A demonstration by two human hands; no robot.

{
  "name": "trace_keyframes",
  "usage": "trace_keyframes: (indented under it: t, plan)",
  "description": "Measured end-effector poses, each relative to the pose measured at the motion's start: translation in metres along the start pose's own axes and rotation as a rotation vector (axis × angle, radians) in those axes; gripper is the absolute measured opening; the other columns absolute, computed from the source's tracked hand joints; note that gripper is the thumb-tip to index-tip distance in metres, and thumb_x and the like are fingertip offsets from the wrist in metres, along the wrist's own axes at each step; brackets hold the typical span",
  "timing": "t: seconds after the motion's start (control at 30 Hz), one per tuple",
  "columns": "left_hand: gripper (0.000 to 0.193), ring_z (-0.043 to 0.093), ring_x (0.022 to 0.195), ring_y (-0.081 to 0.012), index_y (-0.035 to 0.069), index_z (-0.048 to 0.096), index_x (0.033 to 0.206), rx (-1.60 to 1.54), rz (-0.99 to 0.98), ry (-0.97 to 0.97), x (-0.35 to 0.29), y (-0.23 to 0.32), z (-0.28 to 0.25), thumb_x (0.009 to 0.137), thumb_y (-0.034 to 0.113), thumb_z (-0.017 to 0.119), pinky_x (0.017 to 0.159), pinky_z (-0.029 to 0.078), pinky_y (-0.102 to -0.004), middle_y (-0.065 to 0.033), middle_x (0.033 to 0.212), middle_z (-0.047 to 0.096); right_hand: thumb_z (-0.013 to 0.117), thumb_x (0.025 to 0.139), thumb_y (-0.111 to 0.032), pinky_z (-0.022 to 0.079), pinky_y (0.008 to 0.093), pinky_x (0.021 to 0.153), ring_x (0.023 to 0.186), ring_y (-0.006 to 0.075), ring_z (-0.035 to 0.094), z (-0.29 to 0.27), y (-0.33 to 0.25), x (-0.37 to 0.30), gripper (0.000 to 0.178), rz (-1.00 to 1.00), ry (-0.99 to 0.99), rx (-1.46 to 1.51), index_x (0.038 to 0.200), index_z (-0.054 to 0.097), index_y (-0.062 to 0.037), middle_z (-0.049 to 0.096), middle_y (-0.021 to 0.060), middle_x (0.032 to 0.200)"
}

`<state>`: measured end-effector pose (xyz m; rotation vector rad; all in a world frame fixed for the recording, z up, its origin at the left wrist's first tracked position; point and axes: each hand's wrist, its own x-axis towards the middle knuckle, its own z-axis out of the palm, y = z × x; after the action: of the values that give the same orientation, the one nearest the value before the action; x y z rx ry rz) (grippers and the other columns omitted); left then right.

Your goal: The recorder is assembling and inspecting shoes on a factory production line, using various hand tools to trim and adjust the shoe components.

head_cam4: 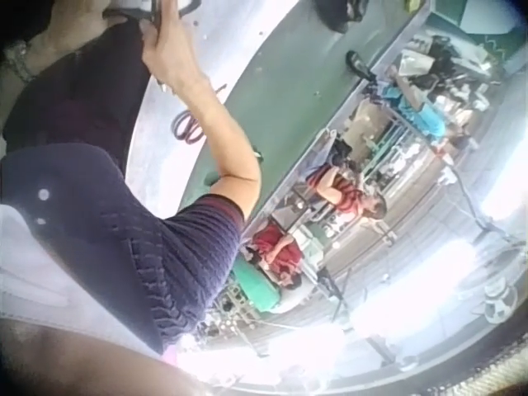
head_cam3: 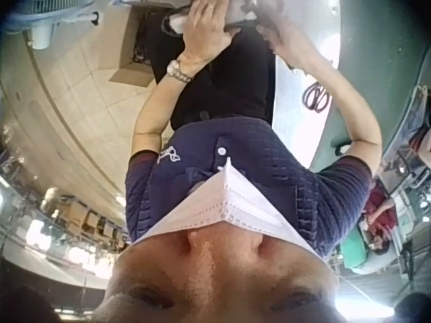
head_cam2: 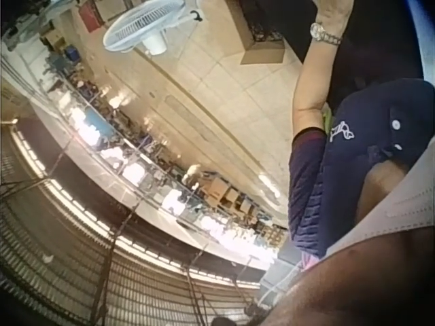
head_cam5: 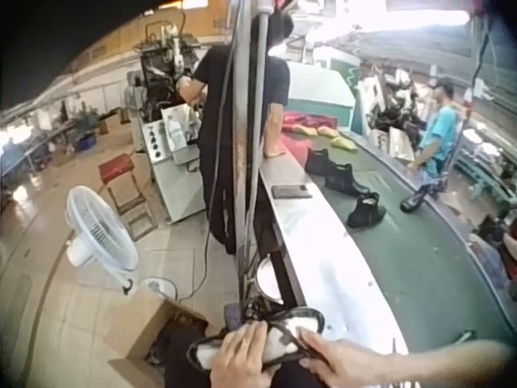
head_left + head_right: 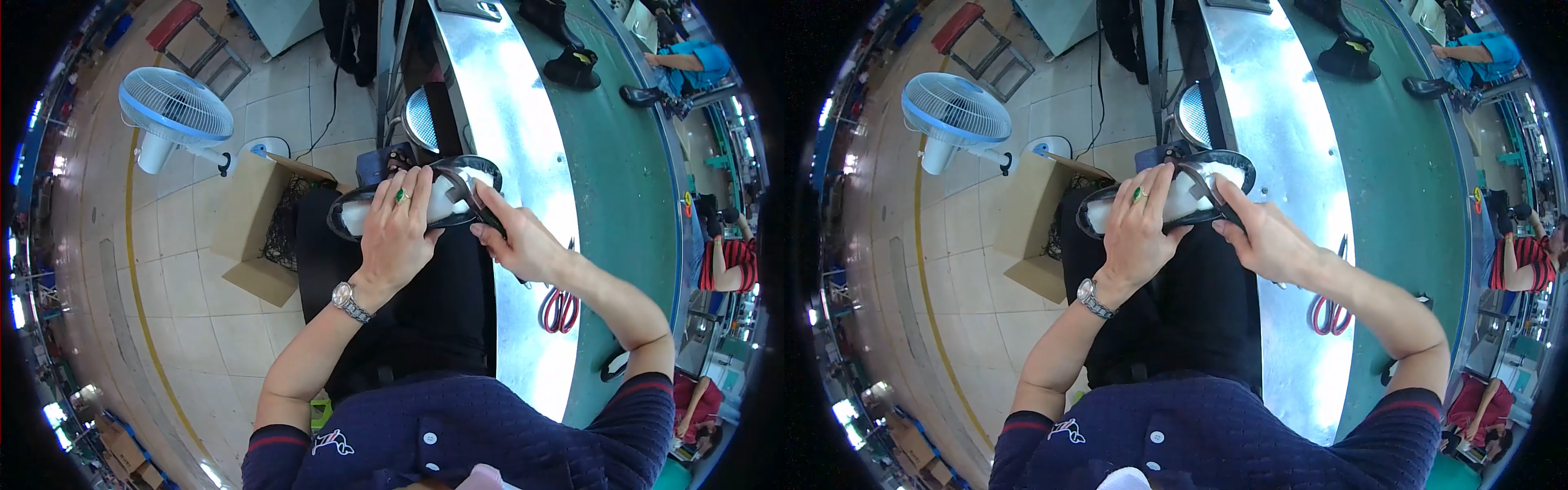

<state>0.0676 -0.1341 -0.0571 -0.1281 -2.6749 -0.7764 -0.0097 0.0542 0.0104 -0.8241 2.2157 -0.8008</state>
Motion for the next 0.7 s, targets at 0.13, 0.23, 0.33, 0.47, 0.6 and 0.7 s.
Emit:
trace_keyframes:
  t: [0.13, 0.23, 0.33, 0.47, 0.6, 0.7]
  plan:
    - [0.083, 0.053, 0.12, -0.0307, -0.002, 0.049, 0.132, 0.02, 0.022, 0.08, -0.005, -0.004, 0.001, 0.059, 0.011, 0.085, 0.104, 0.039, -0.0404, -0.016, 0.126, 0.057, 0.056, 0.092, -0.009, 0.049, 0.048, 0.062, 0.067, 0.0443, 0.063, 0.004, 0.0, -0.002, 0.053, -0.047, 0.06, -0.19, 0.14, 0.034, -0.0042, 0.064, 0.0251, 0.075]
    - [0.078, 0.053, 0.12, -0.0316, -0.003, 0.051, 0.131, 0.073, 0.084, 0.079, -0.008, -0.011, 0.003, 0.062, 0.016, 0.083, 0.104, 0.04, -0.0407, -0.0181, 0.127, 0.057, 0.058, 0.092, -0.012, 0.05, 0.0491, 0.062, 0.066, 0.0431, 0.064, -0.015, -0.014, -0.002, 0.052, -0.098, 0.059, -0.459, 0.138, 0.037, -0.0047, 0.064, 0.0233, 0.073]
    - [0.071, 0.054, 0.118, -0.0354, -0.006, 0.052, 0.129, 0.273, 0.194, 0.095, -0.009, -0.017, 0.007, 0.069, 0.023, 0.078, 0.103, 0.041, -0.0428, -0.0241, 0.127, 0.055, 0.057, 0.093, -0.012, 0.05, 0.043, 0.061, 0.06, 0.0361, 0.064, -0.047, -0.053, 0.003, 0.055, 0.029, -0.168, -0.592, 0.142, 0.034, -0.0035, 0.064, 0.0195, 0.071]
    - [0.072, 0.054, 0.118, -0.0374, -0.007, 0.051, 0.13, 0.273, 0.218, 0.082, -0.008, -0.017, 0.008, 0.07, 0.023, 0.078, 0.104, 0.04, -0.0433, -0.0258, 0.128, 0.055, 0.052, 0.095, -0.014, 0.051, 0.0463, 0.058, 0.063, 0.0393, 0.065, -0.015, -0.025, 0.024, 0.055, 0.036, 0.36, 0.0, 0.145, 0.029, -0.0066, 0.063, 0.0204, 0.066]
    - [0.068, 0.053, 0.121, -0.0379, -0.008, 0.053, 0.129, 0.327, 0.212, 0.084, -0.013, -0.022, 0.014, 0.073, 0.022, 0.077, 0.104, 0.04, -0.0431, -0.0267, 0.13, 0.054, 0.055, 0.095, -0.018, 0.052, 0.0377, 0.058, 0.058, 0.029, 0.066, -0.023, -0.025, 0.028, 0.06, 0.051, 0.026, -0.55, 0.148, 0.027, -0.0072, 0.062, 0.0155, 0.062]
    - [0.066, 0.053, 0.121, -0.0383, -0.009, 0.053, 0.128, 0.324, 0.21, 0.106, -0.012, -0.02, 0.011, 0.075, 0.023, 0.075, 0.104, 0.041, -0.043, -0.027, 0.13, 0.054, 0.054, 0.096, -0.018, 0.05, 0.0381, 0.057, 0.058, 0.0292, 0.066, -0.023, -0.03, 0.024, 0.06, 0.033, 0.31, -0.063, 0.148, 0.026, -0.0088, 0.062, 0.0151, 0.064]
